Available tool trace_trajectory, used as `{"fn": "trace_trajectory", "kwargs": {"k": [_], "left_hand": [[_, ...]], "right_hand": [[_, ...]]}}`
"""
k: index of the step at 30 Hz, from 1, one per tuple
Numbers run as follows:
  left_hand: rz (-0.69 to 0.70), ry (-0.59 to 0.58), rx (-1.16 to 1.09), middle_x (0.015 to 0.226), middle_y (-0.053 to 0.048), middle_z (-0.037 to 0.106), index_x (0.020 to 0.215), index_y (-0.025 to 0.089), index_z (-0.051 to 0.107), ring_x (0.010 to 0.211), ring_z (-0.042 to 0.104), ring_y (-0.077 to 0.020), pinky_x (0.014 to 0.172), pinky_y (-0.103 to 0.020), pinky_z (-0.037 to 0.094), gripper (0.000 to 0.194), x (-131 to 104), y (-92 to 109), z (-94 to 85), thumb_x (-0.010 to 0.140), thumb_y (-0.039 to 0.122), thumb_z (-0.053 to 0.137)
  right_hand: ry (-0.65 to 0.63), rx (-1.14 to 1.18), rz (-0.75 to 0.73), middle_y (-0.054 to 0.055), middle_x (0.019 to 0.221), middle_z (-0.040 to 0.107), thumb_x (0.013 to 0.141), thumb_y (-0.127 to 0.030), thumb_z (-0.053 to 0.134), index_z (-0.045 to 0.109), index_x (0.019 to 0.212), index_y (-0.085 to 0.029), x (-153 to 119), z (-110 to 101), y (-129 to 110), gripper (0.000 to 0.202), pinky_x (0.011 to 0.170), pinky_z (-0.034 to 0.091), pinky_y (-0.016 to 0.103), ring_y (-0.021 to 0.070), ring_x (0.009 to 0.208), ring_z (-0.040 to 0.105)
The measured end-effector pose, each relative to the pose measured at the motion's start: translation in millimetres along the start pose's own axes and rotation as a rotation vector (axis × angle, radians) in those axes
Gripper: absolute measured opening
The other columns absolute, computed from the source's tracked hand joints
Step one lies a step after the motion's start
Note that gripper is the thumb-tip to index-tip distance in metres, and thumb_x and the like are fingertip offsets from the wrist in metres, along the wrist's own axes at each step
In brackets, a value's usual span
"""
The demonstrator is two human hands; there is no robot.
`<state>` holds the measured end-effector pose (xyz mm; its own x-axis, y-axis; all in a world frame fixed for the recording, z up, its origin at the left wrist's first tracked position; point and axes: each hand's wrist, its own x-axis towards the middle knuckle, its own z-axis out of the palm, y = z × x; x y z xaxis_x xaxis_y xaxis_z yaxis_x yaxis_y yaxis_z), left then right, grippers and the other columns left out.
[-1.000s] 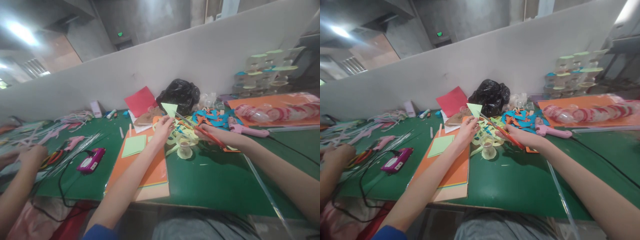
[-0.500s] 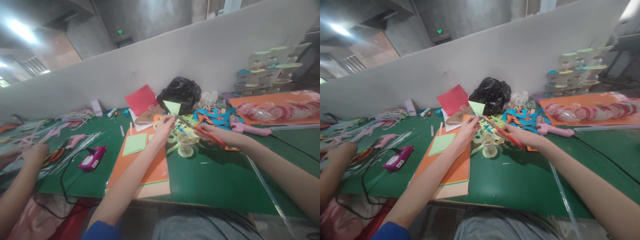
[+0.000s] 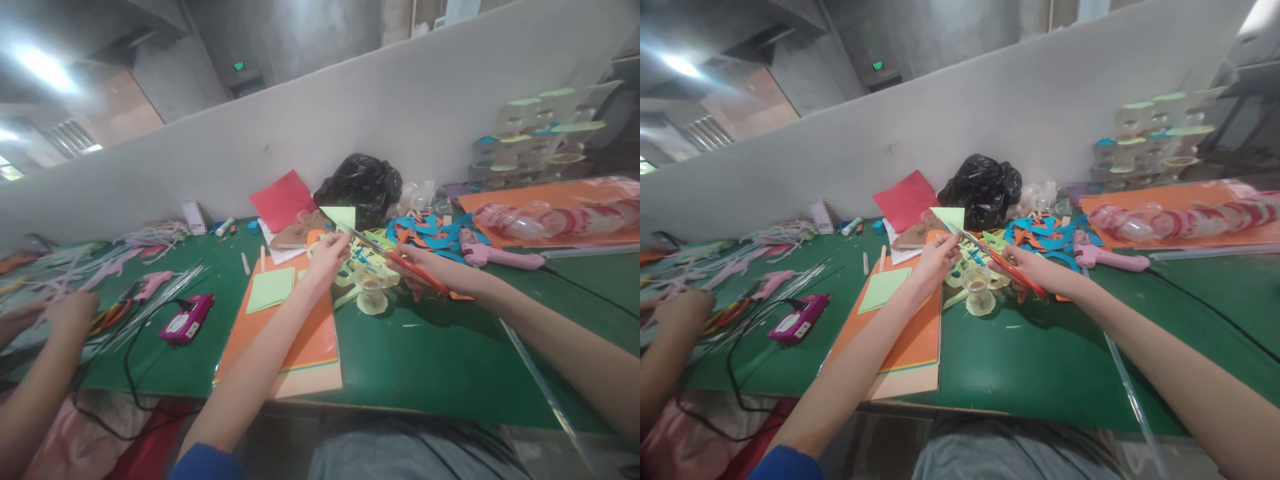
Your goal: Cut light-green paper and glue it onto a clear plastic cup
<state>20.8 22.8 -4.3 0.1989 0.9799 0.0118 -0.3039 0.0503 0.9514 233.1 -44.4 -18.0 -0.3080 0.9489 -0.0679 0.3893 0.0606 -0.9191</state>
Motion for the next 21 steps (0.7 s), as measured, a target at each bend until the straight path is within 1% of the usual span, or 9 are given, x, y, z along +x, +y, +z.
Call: {"fn": "trace_trajectory", "kwargs": {"k": [2, 4, 6, 9, 12, 14, 18, 21], "left_hand": [[0.004, -0.016, 0.000, 0.060, 0.006, 0.051, 0.074, 0.016, 0.061, 0.058, 0.048, -0.0056, 0.064, -0.021, 0.041, 0.038, -2.3, 1.5, 1.8, 0.063, 0.038, 0.091], [0.019, -0.035, 0.002, 0.060, 0.006, 0.051, 0.072, 0.016, 0.060, 0.057, 0.047, -0.0056, 0.062, -0.021, 0.040, 0.037, -5.1, 3.2, 4.3, 0.065, 0.035, 0.090], [0.035, -0.055, 0.004, 0.060, 0.006, 0.050, 0.072, 0.016, 0.061, 0.056, 0.045, -0.0054, 0.061, -0.022, 0.038, 0.034, -7.9, 5.4, 6.8, 0.067, 0.034, 0.089], [0.070, -0.064, 0.017, 0.061, 0.006, 0.051, 0.073, 0.016, 0.062, 0.057, 0.045, -0.0057, 0.063, -0.022, 0.039, 0.031, -11.2, 9.5, 8.3, 0.068, 0.034, 0.088], [0.103, -0.059, 0.044, 0.066, 0.004, 0.054, 0.075, 0.017, 0.063, 0.061, 0.049, -0.0066, 0.066, -0.023, 0.041, 0.032, -13.2, 13.3, 6.9, 0.068, 0.035, 0.088], [0.114, -0.069, 0.069, 0.068, 0.004, 0.056, 0.076, 0.017, 0.063, 0.065, 0.051, -0.0077, 0.067, -0.023, 0.043, 0.031, -14.5, 15.2, 5.6, 0.069, 0.037, 0.086], [0.145, -0.066, 0.099, 0.074, 0.002, 0.058, 0.079, 0.018, 0.065, 0.071, 0.054, -0.0091, 0.068, -0.023, 0.044, 0.029, -17.2, 17.7, 4.0, 0.073, 0.041, 0.082], [0.160, -0.051, 0.128, 0.076, 0.001, 0.059, 0.081, 0.018, 0.066, 0.071, 0.054, -0.0100, 0.068, -0.023, 0.043, 0.029, -18.2, 18.3, 3.2, 0.074, 0.042, 0.082]], "right_hand": [[-0.038, -0.011, 0.014, -0.008, 0.062, 0.044, 0.079, -0.071, 0.066, 0.045, 0.097, -0.026, -3.1, -1.5, -5.2, 0.053, 0.050, 0.052, 0.032, 0.0139, 0.052, 0.050], [-0.007, -0.081, 0.024, -0.006, 0.066, 0.048, 0.077, -0.070, 0.068, 0.045, 0.096, -0.026, -5.8, -2.9, -9.7, 0.053, 0.050, 0.052, 0.033, 0.0149, 0.054, 0.053], [0.016, -0.122, 0.019, -0.005, 0.069, 0.049, 0.078, -0.068, 0.069, 0.045, 0.096, -0.026, -6.9, -2.8, -12.5, 0.051, 0.051, 0.052, 0.032, 0.0148, 0.056, 0.054], [0.034, -0.081, 0.011, -0.006, 0.072, 0.050, 0.079, -0.068, 0.068, 0.044, 0.096, -0.026, -4.5, 0.4, -14.2, 0.051, 0.051, 0.053, 0.032, 0.0138, 0.055, 0.055], [0.058, 0.002, 0.023, -0.007, 0.069, 0.048, 0.073, -0.071, 0.072, 0.041, 0.090, -0.026, -0.3, 4.4, -14.9, 0.058, 0.047, 0.053, 0.032, 0.0136, 0.052, 0.054], [0.052, 0.040, 0.005, -0.008, 0.067, 0.045, 0.070, -0.071, 0.074, 0.040, 0.088, -0.026, 1.5, 5.4, -14.9, 0.059, 0.049, 0.056, 0.033, 0.0137, 0.053, 0.054], [0.034, 0.025, -0.028, -0.007, 0.069, 0.046, 0.073, -0.068, 0.074, 0.042, 0.087, -0.026, 2.0, 3.9, -13.4, 0.055, 0.053, 0.059, 0.036, 0.0142, 0.056, 0.054], [0.026, 0.000, -0.025, -0.006, 0.072, 0.047, 0.073, -0.070, 0.073, 0.042, 0.087, -0.026, 1.6, 3.8, -11.6, 0.055, 0.054, 0.058, 0.036, 0.0155, 0.059, 0.056]]}}
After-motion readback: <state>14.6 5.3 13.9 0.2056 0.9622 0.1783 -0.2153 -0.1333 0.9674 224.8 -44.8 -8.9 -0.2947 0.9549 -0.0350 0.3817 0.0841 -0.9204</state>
